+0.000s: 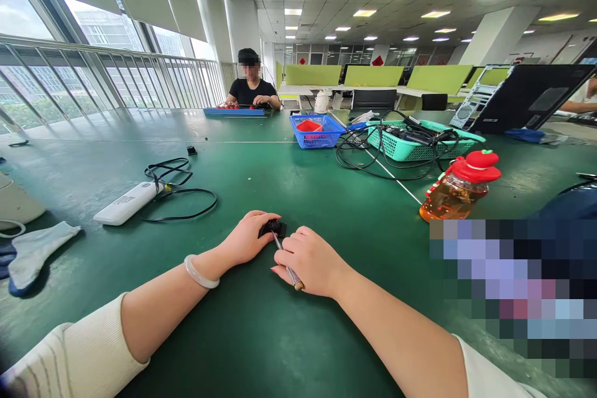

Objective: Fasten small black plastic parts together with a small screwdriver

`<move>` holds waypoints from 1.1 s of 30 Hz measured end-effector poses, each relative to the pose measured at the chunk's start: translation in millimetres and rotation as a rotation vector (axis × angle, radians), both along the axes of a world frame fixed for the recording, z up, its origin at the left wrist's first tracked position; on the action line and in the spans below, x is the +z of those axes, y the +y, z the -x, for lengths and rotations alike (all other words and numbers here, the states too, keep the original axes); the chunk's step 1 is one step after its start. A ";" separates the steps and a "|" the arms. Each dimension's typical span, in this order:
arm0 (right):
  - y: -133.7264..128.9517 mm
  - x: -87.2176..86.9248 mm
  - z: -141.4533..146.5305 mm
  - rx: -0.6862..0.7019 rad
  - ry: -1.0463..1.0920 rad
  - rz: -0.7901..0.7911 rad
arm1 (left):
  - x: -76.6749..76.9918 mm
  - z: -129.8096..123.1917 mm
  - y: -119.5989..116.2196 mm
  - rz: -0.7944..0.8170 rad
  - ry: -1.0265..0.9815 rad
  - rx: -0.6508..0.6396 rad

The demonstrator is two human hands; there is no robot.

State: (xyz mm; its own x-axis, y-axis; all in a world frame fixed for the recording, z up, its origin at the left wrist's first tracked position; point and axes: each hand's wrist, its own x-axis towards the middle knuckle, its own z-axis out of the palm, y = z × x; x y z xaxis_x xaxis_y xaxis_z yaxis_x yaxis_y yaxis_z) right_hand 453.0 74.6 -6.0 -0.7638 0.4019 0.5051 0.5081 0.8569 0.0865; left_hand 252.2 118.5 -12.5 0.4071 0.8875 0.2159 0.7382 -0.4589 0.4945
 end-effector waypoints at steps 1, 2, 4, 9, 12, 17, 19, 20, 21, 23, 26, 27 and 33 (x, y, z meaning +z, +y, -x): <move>-0.1 0.2 0.2 0.003 0.014 -0.005 | 0.2 -0.2 -0.2 0.003 0.003 0.000; -0.3 0.6 0.5 0.005 0.031 -0.011 | 0.4 -0.3 -0.3 0.006 0.006 0.000; -1.0 1.7 1.0 0.006 0.062 -0.023 | 0.4 -0.3 -0.5 0.009 0.010 0.000; -2.2 3.9 1.8 0.008 0.114 -0.063 | -0.4 0.5 0.3 -0.022 -0.013 0.003; -2.2 3.9 1.8 0.004 0.123 -0.074 | -1.1 1.2 1.5 -0.049 -0.036 0.014; -2.5 3.9 1.3 0.007 0.116 -0.088 | -0.9 1.1 1.6 -0.026 -0.028 0.018; -2.8 4.3 1.1 0.004 0.122 -0.097 | 0.2 0.8 0.9 -0.012 -0.021 0.028; -2.8 4.5 1.0 0.002 0.127 -0.101 | 0.7 0.7 0.5 -0.005 -0.018 0.034; -2.8 4.7 1.1 -0.001 0.130 -0.103 | 1.2 0.7 0.2 0.003 -0.016 0.039; -2.7 4.8 1.2 -0.007 0.128 -0.104 | 1.7 0.9 -0.3 0.012 -0.015 0.047; -2.1 4.6 1.2 -0.008 0.130 -0.104 | 1.7 1.0 -0.4 0.015 -0.016 0.049; -1.9 4.5 1.1 -0.008 0.135 -0.103 | 1.7 0.9 -0.4 0.015 -0.015 0.048; -1.6 5.3 0.6 -0.026 0.145 -0.079 | 3.0 0.3 -0.7 0.034 -0.012 0.049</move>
